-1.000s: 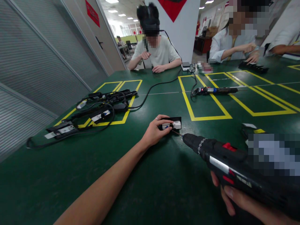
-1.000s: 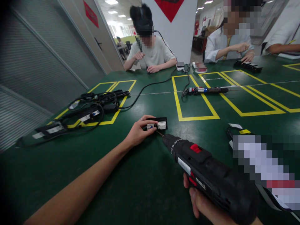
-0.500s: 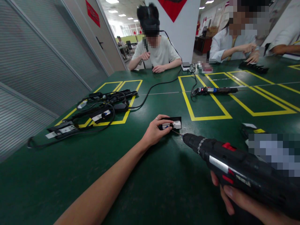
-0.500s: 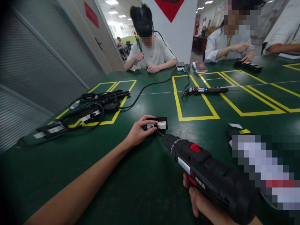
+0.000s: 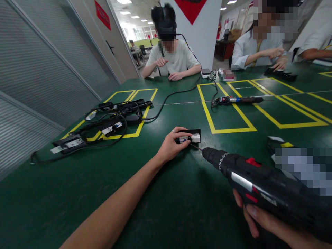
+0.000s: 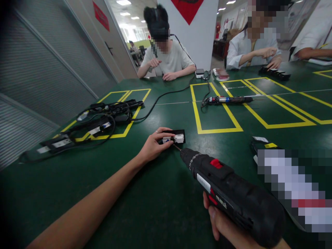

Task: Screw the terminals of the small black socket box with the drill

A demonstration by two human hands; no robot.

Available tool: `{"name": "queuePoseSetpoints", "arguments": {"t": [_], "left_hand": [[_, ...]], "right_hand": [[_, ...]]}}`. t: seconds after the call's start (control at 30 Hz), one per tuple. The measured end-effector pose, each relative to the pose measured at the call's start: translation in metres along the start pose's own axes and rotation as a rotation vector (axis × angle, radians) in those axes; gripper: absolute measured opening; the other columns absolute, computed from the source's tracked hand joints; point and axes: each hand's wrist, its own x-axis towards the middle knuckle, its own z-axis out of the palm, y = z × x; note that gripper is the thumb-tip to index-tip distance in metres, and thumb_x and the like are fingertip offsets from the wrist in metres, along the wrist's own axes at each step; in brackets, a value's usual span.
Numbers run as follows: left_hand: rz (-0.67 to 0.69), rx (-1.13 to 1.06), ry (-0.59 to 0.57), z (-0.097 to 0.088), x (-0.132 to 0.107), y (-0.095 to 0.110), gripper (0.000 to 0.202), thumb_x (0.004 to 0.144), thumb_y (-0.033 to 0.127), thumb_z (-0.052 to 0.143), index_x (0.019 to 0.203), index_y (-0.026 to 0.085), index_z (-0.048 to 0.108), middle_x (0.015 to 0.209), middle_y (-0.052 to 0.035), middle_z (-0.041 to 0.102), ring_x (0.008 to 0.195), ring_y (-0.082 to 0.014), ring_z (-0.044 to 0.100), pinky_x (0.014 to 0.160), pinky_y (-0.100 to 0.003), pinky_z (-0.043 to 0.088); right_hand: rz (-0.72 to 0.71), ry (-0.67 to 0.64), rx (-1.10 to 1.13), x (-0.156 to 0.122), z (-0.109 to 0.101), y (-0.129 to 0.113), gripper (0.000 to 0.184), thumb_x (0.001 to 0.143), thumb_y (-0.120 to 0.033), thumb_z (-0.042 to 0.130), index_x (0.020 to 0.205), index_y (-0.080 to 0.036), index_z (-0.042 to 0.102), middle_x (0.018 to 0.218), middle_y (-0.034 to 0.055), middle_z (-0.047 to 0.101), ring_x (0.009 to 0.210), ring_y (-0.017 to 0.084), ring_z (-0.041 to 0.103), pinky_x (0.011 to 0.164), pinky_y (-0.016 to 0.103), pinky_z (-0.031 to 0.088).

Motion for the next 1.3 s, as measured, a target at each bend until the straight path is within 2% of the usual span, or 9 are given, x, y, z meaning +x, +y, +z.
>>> {"name": "queuePoseSetpoints", "arguments": {"t": [0.23, 0.4, 0.5, 0.6, 0.7, 0.77, 0.93, 1.07, 1.3], "left_hand": [[-0.001, -0.011, -0.001, 0.001, -0.001, 0.0, 0.022, 0.08, 0.022, 0.062, 0.101, 0.022, 0.07, 0.116, -0.0072, 0.057, 0.109, -0.0203, 0.055, 0.097, -0.04, 0.044], [-0.001, -0.007, -0.006, 0.0, -0.001, -0.001, 0.022, 0.081, 0.023, 0.061, 0.102, 0.022, 0.07, 0.117, -0.0076, 0.057, 0.109, -0.0203, 0.055, 0.097, -0.04, 0.044], [0.002, -0.007, -0.006, 0.0, -0.001, -0.001, 0.022, 0.081, 0.023, 0.061, 0.102, 0.022, 0.07, 0.116, -0.0076, 0.057, 0.11, -0.0202, 0.055, 0.098, -0.041, 0.043], [0.002, -0.004, -0.003, 0.0, -0.001, -0.001, 0.023, 0.081, 0.023, 0.061, 0.102, 0.022, 0.07, 0.116, -0.0077, 0.057, 0.11, -0.0203, 0.055, 0.098, -0.041, 0.043], [0.003, -0.004, -0.003, 0.0, -0.001, 0.0, 0.022, 0.081, 0.023, 0.061, 0.101, 0.022, 0.07, 0.116, -0.0076, 0.057, 0.11, -0.0203, 0.055, 0.098, -0.041, 0.043], [0.003, -0.004, -0.002, 0.0, 0.0, 0.0, 0.022, 0.081, 0.023, 0.062, 0.101, 0.022, 0.07, 0.116, -0.0075, 0.057, 0.109, -0.0203, 0.055, 0.097, -0.04, 0.043], [-0.003, -0.002, -0.004, 0.0, 0.0, 0.0, 0.023, 0.08, 0.022, 0.062, 0.101, 0.023, 0.07, 0.116, -0.0073, 0.057, 0.109, -0.0204, 0.055, 0.097, -0.041, 0.043], [-0.01, -0.006, -0.005, 0.0, -0.001, 0.0, 0.022, 0.08, 0.024, 0.062, 0.101, 0.023, 0.07, 0.116, -0.0073, 0.057, 0.11, -0.0204, 0.055, 0.098, -0.041, 0.043], [-0.011, -0.005, 0.002, 0.0, -0.001, 0.001, 0.022, 0.08, 0.024, 0.062, 0.1, 0.023, 0.07, 0.115, -0.007, 0.058, 0.108, -0.0204, 0.056, 0.097, -0.04, 0.044]], "right_hand": [[-0.026, -0.025, 0.079, 0.002, 0.0, 0.003, 0.014, 0.086, -0.019, 0.053, 0.075, -0.023, 0.061, 0.052, -0.0046, 0.062, 0.045, 0.011, 0.063, 0.058, 0.026, 0.053], [-0.06, -0.026, 0.097, 0.002, -0.001, 0.006, 0.016, 0.088, -0.02, 0.049, 0.076, -0.023, 0.059, 0.053, -0.0076, 0.062, 0.047, 0.008, 0.064, 0.056, 0.023, 0.051], [-0.086, -0.017, 0.094, 0.002, -0.002, 0.01, 0.015, 0.088, -0.025, 0.051, 0.076, -0.024, 0.06, 0.054, -0.007, 0.062, 0.049, 0.009, 0.064, 0.056, 0.024, 0.052], [-0.112, -0.003, 0.083, 0.001, -0.004, 0.016, 0.006, 0.083, -0.03, 0.06, 0.082, -0.026, 0.064, 0.057, -0.0044, 0.063, 0.052, 0.013, 0.064, 0.057, 0.027, 0.054], [-0.13, 0.015, 0.066, 0.0, -0.005, 0.022, 0.013, 0.079, -0.031, 0.065, 0.092, -0.028, 0.065, 0.058, -0.0017, 0.063, 0.055, 0.016, 0.064, 0.06, 0.03, 0.055], [-0.137, 0.027, 0.056, -0.001, -0.005, 0.024, 0.014, 0.081, -0.032, 0.063, 0.094, -0.028, 0.066, 0.059, 0.0001, 0.064, 0.055, 0.017, 0.064, 0.06, 0.031, 0.055], [-0.149, 0.065, 0.033, 0.0, -0.003, 0.019, 0.009, 0.082, -0.035, 0.061, 0.082, -0.028, 0.067, 0.053, -0.0008, 0.062, 0.051, 0.016, 0.062, 0.058, 0.031, 0.055], [-0.155, 0.066, 0.038, 0.002, -0.002, 0.013, 0.016, 0.084, -0.039, 0.057, 0.075, -0.029, 0.065, 0.052, -0.0027, 0.061, 0.048, 0.014, 0.061, 0.054, 0.03, 0.055], [-0.157, 0.053, 0.045, 0.001, -0.003, 0.017, 0.009, 0.078, -0.035, 0.065, 0.083, -0.027, 0.066, 0.055, -0.0014, 0.063, 0.052, 0.015, 0.061, 0.058, 0.031, 0.055]]}}
